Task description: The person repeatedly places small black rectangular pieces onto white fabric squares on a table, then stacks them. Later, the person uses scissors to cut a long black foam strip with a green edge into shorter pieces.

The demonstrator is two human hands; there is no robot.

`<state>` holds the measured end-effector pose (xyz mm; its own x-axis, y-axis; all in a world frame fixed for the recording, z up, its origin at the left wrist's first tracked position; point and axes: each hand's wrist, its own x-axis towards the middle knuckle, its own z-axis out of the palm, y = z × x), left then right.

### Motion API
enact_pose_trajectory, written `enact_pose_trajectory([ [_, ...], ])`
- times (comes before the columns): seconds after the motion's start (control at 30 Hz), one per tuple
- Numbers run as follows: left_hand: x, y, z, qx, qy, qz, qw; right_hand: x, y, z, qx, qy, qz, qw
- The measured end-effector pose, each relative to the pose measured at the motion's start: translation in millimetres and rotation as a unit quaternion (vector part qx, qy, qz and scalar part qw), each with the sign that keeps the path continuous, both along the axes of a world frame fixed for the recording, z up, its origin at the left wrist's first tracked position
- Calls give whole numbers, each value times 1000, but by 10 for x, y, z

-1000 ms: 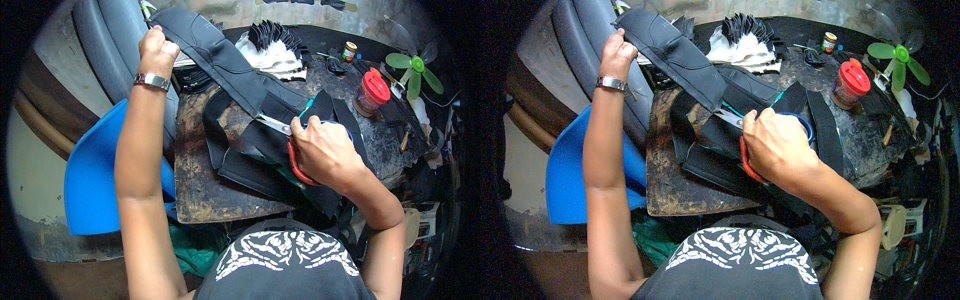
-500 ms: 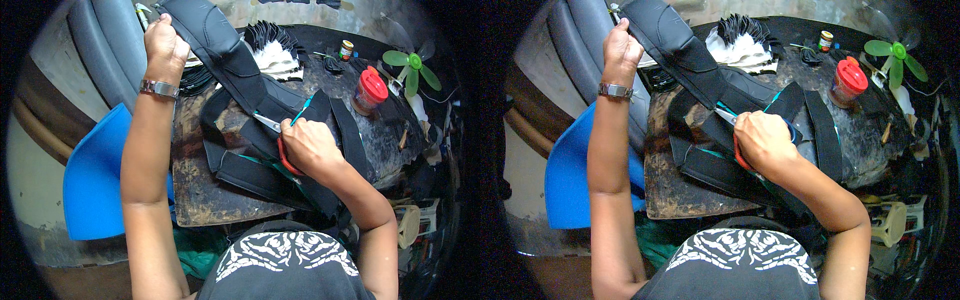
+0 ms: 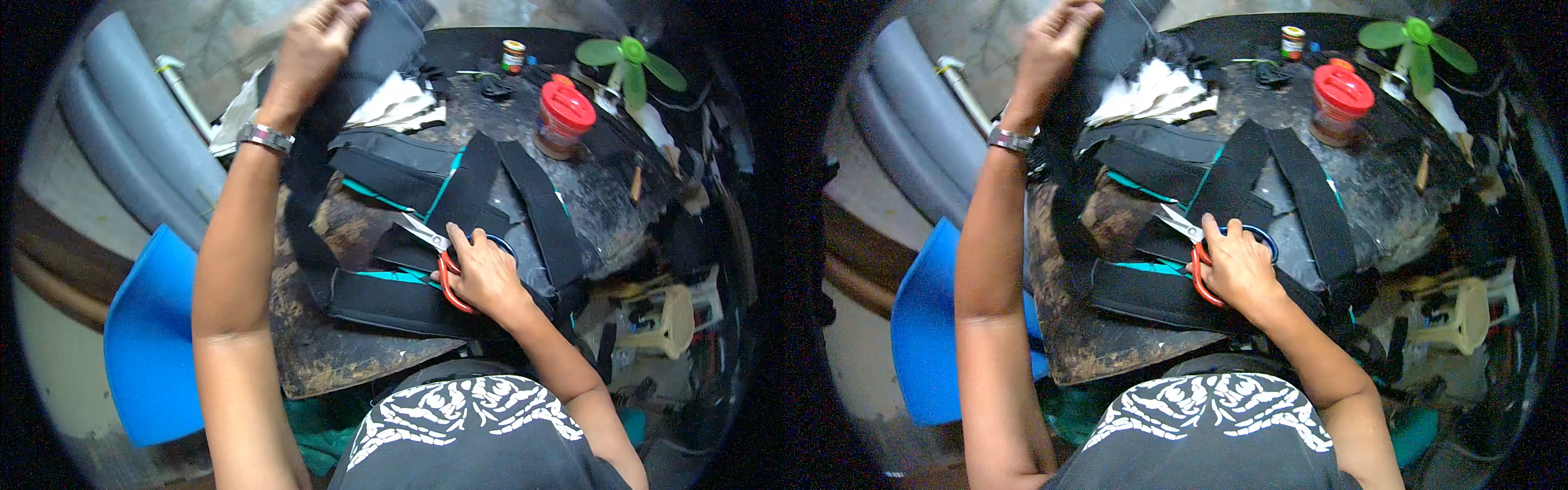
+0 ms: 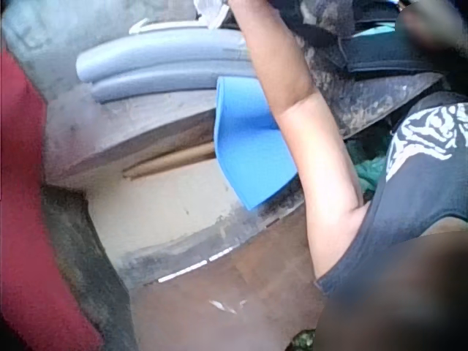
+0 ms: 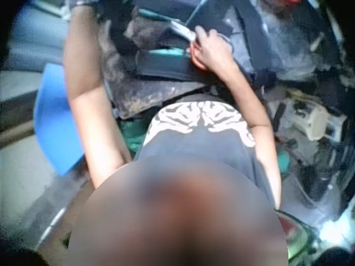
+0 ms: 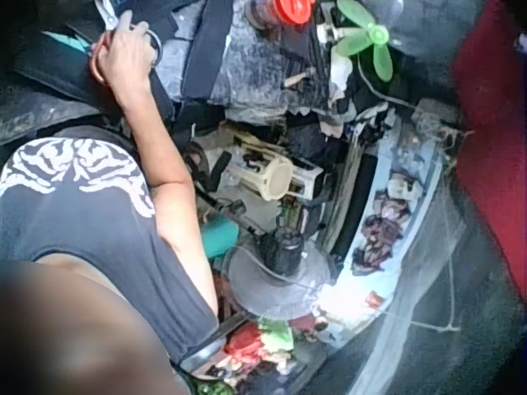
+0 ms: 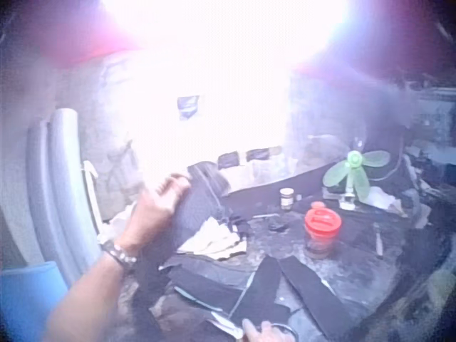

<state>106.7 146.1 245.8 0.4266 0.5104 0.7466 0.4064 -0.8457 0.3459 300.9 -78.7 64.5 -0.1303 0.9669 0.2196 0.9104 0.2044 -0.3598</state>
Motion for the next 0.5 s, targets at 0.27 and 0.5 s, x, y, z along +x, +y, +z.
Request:
enact_pose_trajectory([
  [0.27, 1180, -598, -1508, -92, 235, -51, 966, 66, 300, -572, -22, 51, -54, 997],
  [0.5, 1262, -1610, -2069, -252, 114, -85, 957, 641, -9, -337, 31, 148, 35, 988],
])
